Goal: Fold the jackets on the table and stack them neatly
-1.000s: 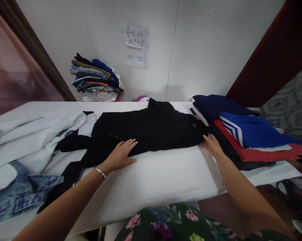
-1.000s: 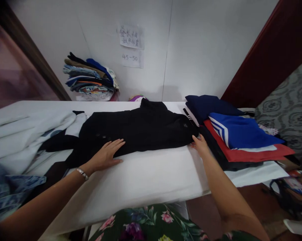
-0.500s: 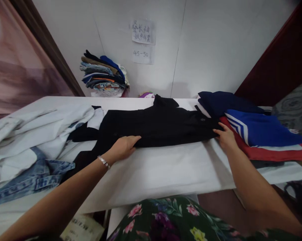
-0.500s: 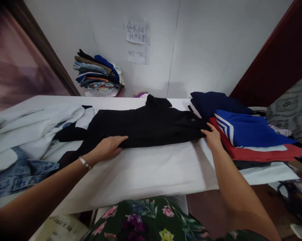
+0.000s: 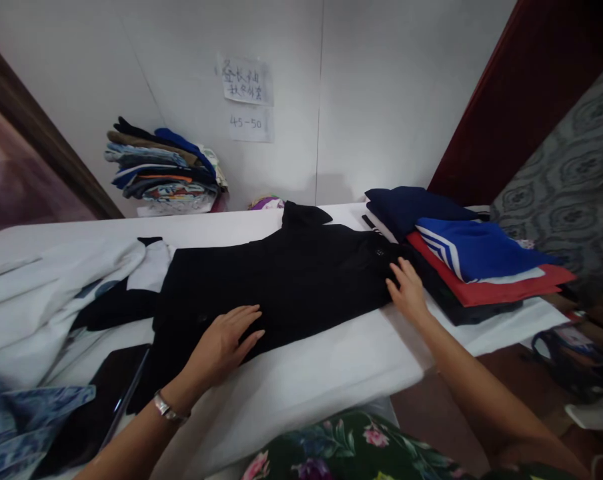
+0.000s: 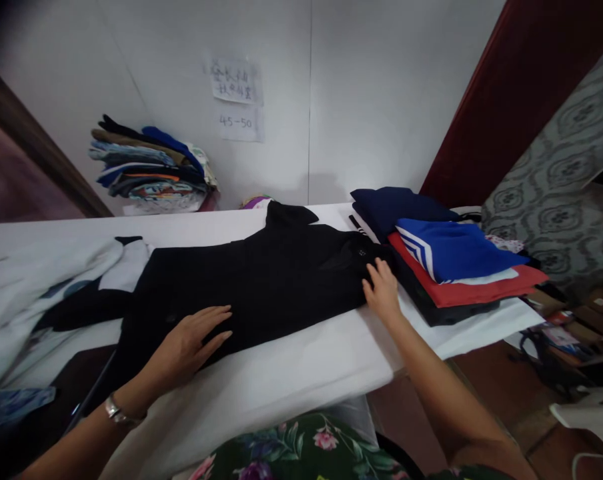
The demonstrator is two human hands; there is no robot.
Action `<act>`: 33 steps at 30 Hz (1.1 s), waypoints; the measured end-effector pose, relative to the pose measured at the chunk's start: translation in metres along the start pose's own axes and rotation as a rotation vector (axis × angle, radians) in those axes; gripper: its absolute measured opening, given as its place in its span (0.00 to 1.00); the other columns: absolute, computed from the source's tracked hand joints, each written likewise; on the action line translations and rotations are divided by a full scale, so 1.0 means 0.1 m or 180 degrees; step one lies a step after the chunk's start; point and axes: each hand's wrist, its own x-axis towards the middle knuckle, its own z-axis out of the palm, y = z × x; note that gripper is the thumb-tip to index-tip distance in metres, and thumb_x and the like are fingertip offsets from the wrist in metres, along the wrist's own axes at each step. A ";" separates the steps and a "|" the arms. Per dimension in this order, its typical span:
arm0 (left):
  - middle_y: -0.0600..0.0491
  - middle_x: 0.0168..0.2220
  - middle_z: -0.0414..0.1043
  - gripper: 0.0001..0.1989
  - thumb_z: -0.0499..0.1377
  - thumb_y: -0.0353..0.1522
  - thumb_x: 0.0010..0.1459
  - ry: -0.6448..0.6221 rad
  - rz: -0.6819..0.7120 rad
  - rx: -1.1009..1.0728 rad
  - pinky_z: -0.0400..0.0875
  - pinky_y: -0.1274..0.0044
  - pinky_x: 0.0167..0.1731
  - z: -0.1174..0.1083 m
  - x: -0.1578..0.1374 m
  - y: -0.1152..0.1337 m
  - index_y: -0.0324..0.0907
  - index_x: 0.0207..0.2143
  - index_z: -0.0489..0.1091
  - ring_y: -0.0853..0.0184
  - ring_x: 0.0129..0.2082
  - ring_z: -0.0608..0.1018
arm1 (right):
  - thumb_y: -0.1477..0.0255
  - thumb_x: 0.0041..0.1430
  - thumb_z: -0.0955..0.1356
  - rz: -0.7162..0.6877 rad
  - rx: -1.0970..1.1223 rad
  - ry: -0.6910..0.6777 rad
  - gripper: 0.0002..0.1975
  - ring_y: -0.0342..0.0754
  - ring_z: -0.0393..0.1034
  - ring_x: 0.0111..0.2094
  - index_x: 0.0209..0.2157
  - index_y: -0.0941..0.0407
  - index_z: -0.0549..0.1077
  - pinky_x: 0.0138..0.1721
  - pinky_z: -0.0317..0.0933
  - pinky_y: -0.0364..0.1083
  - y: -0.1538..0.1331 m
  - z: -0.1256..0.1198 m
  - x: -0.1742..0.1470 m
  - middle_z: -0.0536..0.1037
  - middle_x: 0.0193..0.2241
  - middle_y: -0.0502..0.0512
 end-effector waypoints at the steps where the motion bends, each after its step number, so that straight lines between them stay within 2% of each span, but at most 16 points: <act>1: 0.46 0.56 0.74 0.23 0.52 0.46 0.65 0.0080 0.0009 0.0064 0.70 0.61 0.55 -0.01 0.03 -0.03 0.44 0.54 0.73 0.55 0.58 0.74 | 0.64 0.65 0.61 -0.0311 0.0129 -0.0090 0.26 0.59 0.51 0.69 0.60 0.61 0.69 0.66 0.50 0.60 -0.14 0.01 -0.02 0.61 0.66 0.67; 4: 0.45 0.58 0.73 0.21 0.55 0.41 0.62 0.0001 0.0062 0.0181 0.69 0.57 0.55 0.03 0.09 -0.13 0.44 0.54 0.73 0.54 0.58 0.74 | 0.61 0.67 0.61 -0.1010 0.0473 -0.0841 0.26 0.55 0.54 0.68 0.62 0.57 0.68 0.67 0.49 0.60 -0.52 0.09 -0.10 0.65 0.65 0.62; 6: 0.46 0.59 0.72 0.20 0.57 0.38 0.60 -0.0140 0.0040 0.0158 0.69 0.56 0.56 0.10 0.09 -0.21 0.46 0.53 0.74 0.53 0.59 0.73 | 0.61 0.68 0.61 -0.1137 0.0557 -0.1354 0.26 0.56 0.53 0.68 0.63 0.54 0.66 0.67 0.47 0.63 -0.67 0.15 -0.14 0.64 0.66 0.60; 8: 0.47 0.59 0.71 0.20 0.57 0.36 0.58 -0.0155 0.0007 0.0098 0.69 0.57 0.56 0.18 0.07 -0.28 0.47 0.53 0.74 0.54 0.59 0.73 | 0.60 0.68 0.61 -0.1068 0.0586 -0.1552 0.26 0.56 0.52 0.69 0.64 0.53 0.65 0.67 0.45 0.65 -0.71 0.20 -0.18 0.61 0.67 0.59; 14: 0.48 0.58 0.72 0.27 0.50 0.25 0.52 0.0168 0.0166 0.0278 0.70 0.60 0.56 0.33 0.00 -0.35 0.46 0.53 0.74 0.56 0.60 0.73 | 0.61 0.69 0.60 -0.1060 0.0523 -0.1406 0.25 0.54 0.52 0.69 0.65 0.52 0.64 0.67 0.45 0.63 -0.66 0.25 -0.23 0.61 0.67 0.59; 17: 0.49 0.55 0.75 0.26 0.49 0.25 0.55 0.0415 0.0282 0.0429 0.72 0.63 0.52 0.29 -0.04 -0.34 0.46 0.52 0.75 0.57 0.57 0.75 | 0.60 0.70 0.60 -0.1075 0.0333 -0.1170 0.25 0.54 0.53 0.68 0.64 0.52 0.65 0.67 0.45 0.63 -0.68 0.26 -0.28 0.63 0.66 0.59; 21: 0.50 0.56 0.74 0.26 0.48 0.27 0.57 0.0721 0.0279 0.0656 0.72 0.64 0.48 0.21 -0.10 -0.31 0.46 0.54 0.74 0.56 0.58 0.74 | 0.58 0.69 0.61 -0.0834 0.0016 -0.0809 0.25 0.57 0.53 0.68 0.62 0.52 0.67 0.67 0.42 0.65 -0.68 0.29 -0.32 0.64 0.65 0.60; 26: 0.54 0.52 0.78 0.26 0.48 0.25 0.52 0.0219 -0.0001 0.0408 0.75 0.65 0.45 0.27 -0.08 -0.32 0.47 0.48 0.78 0.56 0.53 0.77 | 0.58 0.69 0.60 -0.0666 0.0143 -0.0981 0.26 0.55 0.56 0.67 0.64 0.51 0.65 0.66 0.48 0.62 -0.65 0.30 -0.29 0.64 0.65 0.59; 29: 0.55 0.52 0.78 0.26 0.50 0.27 0.50 0.0106 -0.0127 0.0194 0.74 0.64 0.49 0.32 -0.07 -0.36 0.48 0.48 0.78 0.57 0.54 0.76 | 0.58 0.69 0.60 -0.0702 0.0107 -0.0970 0.26 0.55 0.54 0.67 0.64 0.51 0.65 0.67 0.45 0.63 -0.64 0.26 -0.30 0.64 0.66 0.59; 31: 0.56 0.52 0.78 0.26 0.50 0.28 0.51 0.0110 -0.0123 0.0144 0.75 0.63 0.50 0.33 -0.08 -0.38 0.49 0.49 0.77 0.57 0.55 0.76 | 0.58 0.69 0.60 -0.0624 0.0006 -0.0759 0.25 0.57 0.52 0.68 0.63 0.52 0.66 0.67 0.41 0.65 -0.57 0.22 -0.34 0.64 0.65 0.60; 33: 0.56 0.52 0.78 0.25 0.50 0.28 0.52 0.0128 -0.0102 0.0142 0.76 0.62 0.48 0.33 -0.09 -0.39 0.49 0.48 0.77 0.56 0.55 0.77 | 0.59 0.69 0.60 -0.0346 -0.0051 -0.0372 0.25 0.59 0.50 0.69 0.62 0.53 0.67 0.67 0.40 0.67 -0.42 0.20 -0.40 0.64 0.65 0.61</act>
